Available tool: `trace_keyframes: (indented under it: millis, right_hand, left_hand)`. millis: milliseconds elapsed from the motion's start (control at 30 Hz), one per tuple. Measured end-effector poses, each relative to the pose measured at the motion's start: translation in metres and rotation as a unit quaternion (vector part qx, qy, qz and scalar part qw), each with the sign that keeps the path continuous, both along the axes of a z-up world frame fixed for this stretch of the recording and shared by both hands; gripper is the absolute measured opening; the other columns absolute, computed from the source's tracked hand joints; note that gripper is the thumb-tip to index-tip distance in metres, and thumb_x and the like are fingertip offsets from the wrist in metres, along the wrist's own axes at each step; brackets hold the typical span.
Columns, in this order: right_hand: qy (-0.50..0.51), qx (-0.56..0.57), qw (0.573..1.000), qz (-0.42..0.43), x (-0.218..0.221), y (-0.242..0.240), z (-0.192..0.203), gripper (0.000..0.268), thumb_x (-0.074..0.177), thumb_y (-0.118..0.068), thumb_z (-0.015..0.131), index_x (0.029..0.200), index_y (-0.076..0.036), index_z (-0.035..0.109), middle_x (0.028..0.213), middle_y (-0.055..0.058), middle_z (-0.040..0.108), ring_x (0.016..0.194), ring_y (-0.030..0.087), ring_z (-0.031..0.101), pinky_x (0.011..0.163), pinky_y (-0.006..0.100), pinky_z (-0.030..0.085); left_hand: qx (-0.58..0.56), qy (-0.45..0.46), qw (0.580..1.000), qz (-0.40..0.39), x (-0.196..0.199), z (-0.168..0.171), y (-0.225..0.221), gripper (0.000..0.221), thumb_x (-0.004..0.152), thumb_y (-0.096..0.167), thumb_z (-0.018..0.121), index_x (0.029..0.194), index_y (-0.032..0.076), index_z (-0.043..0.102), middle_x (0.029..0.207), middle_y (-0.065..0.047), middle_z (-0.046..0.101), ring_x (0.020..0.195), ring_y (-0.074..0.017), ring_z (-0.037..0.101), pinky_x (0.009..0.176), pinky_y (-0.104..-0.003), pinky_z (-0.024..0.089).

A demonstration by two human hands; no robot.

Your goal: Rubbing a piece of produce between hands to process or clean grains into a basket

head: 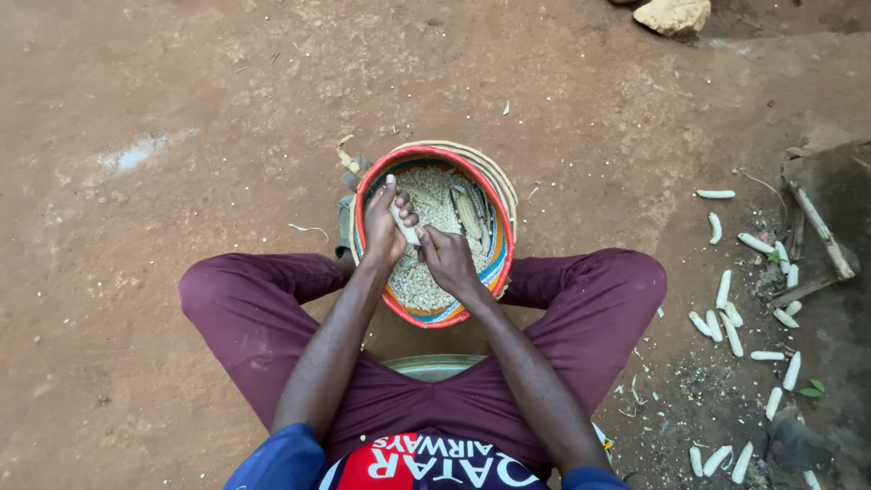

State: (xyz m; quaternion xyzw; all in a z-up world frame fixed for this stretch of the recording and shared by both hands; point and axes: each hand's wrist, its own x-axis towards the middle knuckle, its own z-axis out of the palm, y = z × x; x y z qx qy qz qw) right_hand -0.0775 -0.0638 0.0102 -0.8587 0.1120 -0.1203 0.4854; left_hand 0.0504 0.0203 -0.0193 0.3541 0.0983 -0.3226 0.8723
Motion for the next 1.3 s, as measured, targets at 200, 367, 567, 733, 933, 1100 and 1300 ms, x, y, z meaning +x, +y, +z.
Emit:
trace_keyframes:
  millis: [200, 367, 567, 733, 933, 1100, 1300]
  right_hand:
    - [-0.013, -0.038, 0.999, 0.010, 0.000, -0.001, 0.009, 0.021, 0.107, -0.030, 0.064, 0.105, -0.010, 0.066, 0.077, 0.018, 0.073, 0.079, 0.044, 0.073, 0.072, 0.056, 0.057]
    - [0.017, 0.008, 1.000, 0.024, 0.000, -0.004, -0.001, 0.026, 0.112, -0.031, 0.055, 0.102, -0.010, 0.068, 0.073, 0.012, 0.075, 0.075, 0.037, 0.074, 0.073, 0.049, 0.058]
    - [0.036, 0.067, 0.997, 0.019, 0.003, 0.004, 0.052, 0.031, 0.109, -0.029, 0.059, 0.119, 0.000, 0.065, 0.104, 0.027, 0.070, 0.101, 0.045, 0.068, 0.091, 0.060, 0.051]
    - [-0.052, -0.017, 0.998, 0.006, 0.004, -0.009, 0.026, 0.032, 0.109, -0.029, 0.064, 0.134, -0.009, 0.067, 0.118, 0.019, 0.069, 0.113, 0.046, 0.068, 0.098, 0.055, 0.053]
    - [-0.072, -0.022, 0.995, 0.058, -0.020, -0.057, 0.044, 0.040, 0.104, -0.012, 0.063, 0.144, -0.010, 0.064, 0.087, 0.024, 0.069, 0.083, 0.048, 0.068, 0.079, 0.054, 0.054]
    - [-0.085, 0.209, 0.973, -0.051, -0.125, -0.205, 0.045, 0.063, 0.084, 0.001, 0.069, 0.146, -0.006, 0.058, 0.144, 0.015, 0.061, 0.128, 0.027, 0.060, 0.116, 0.044, 0.046]
    - [-0.124, 0.436, 0.819, -0.351, -0.399, -0.327, 0.020, 0.024, 0.132, -0.057, 0.055, 0.112, -0.051, 0.067, 0.138, -0.008, 0.075, 0.096, 0.009, 0.063, 0.088, 0.031, 0.048]
  left_hand:
    - [0.034, -0.030, 0.999, 0.010, 0.003, 0.002, -0.002, 0.015, 0.111, 0.022, 0.059, 0.103, 0.015, 0.049, 0.077, 0.003, 0.048, 0.064, -0.0096, 0.056, 0.056, -0.023, 0.053]
    - [0.032, -0.042, 0.999, 0.007, 0.000, 0.002, -0.004, 0.010, 0.112, 0.020, 0.056, 0.108, 0.013, 0.048, 0.080, 0.002, 0.047, 0.067, -0.0110, 0.056, 0.057, -0.024, 0.053]
    - [0.063, -0.095, 0.993, -0.020, -0.005, 0.003, -0.006, 0.012, 0.114, 0.027, 0.051, 0.111, 0.014, 0.050, 0.082, 0.000, 0.054, 0.069, -0.0124, 0.063, 0.060, -0.026, 0.057]
    - [0.156, -0.264, 0.951, -0.041, -0.007, 0.015, -0.003, 0.031, 0.118, 0.043, 0.035, 0.114, 0.014, 0.047, 0.097, -0.015, 0.076, 0.093, -0.0236, 0.078, 0.091, -0.036, 0.060]
    - [0.281, -0.383, 0.866, -0.159, -0.009, -0.015, 0.005, 0.042, 0.117, 0.043, 0.044, 0.131, 0.010, 0.065, 0.107, -0.014, 0.077, 0.101, -0.0247, 0.067, 0.097, -0.044, 0.055]
    - [0.582, -0.574, 0.515, -0.259, -0.022, -0.066, 0.014, 0.074, 0.095, 0.050, 0.076, 0.150, 0.006, 0.055, 0.157, -0.027, 0.051, 0.151, -0.0462, 0.042, 0.116, -0.066, 0.041]
    - [0.555, -0.558, 0.416, -0.455, -0.026, -0.062, 0.009, 0.054, 0.095, 0.052, 0.070, 0.130, 0.011, 0.065, 0.137, -0.013, 0.064, 0.122, -0.0367, 0.063, 0.094, -0.052, 0.052]
